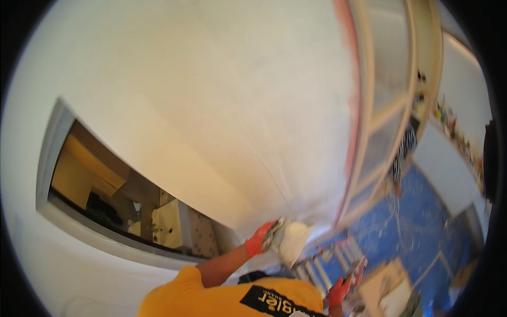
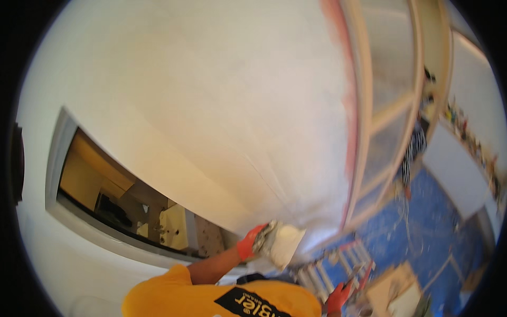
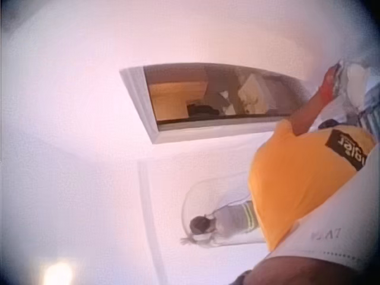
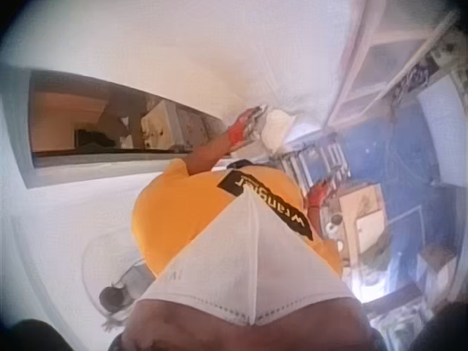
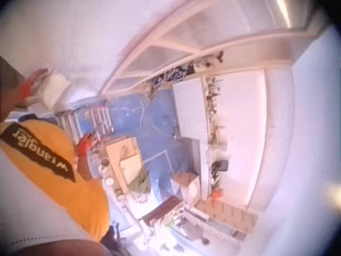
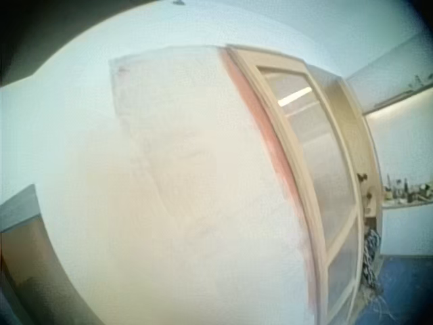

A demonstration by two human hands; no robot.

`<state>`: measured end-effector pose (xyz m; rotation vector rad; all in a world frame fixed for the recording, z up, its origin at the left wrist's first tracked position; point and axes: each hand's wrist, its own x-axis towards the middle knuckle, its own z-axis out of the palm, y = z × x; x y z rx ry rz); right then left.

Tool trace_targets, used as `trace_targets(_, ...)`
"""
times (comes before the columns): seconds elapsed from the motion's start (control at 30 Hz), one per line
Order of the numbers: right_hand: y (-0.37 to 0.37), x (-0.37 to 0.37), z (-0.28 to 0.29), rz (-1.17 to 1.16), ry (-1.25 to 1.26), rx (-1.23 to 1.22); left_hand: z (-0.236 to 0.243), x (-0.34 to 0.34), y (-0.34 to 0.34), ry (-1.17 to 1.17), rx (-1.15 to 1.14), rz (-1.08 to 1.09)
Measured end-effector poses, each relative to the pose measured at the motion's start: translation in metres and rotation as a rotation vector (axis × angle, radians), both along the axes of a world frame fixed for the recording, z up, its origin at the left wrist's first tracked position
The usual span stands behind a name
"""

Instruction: The person puts on red gloves and moves a ladder into position. They then scoop white plaster from a container onto a hawk and apply it to a wall using a trowel, smoothing the surface in broad strokes.

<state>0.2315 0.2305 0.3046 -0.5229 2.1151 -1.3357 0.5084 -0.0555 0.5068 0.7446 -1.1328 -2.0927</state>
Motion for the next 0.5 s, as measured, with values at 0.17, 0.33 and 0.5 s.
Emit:
trace_targets(0.17,-0.148,-0.149,0.196,0.261,0.151,-0.470,0.056,-0.078,0.010,0.186,0.289,0.247)
trace_targets(0.33,-0.273,-0.208,0.496,0.529,1.158,-1.074,0.034,-0.095,0.005,0.454,0.267,0.263)
trace_targets(0.5,-0.324,-0.185,0.747,0.412,1.828,-1.300,0.046,-0.113,0.007,0.553,0.316,0.246)
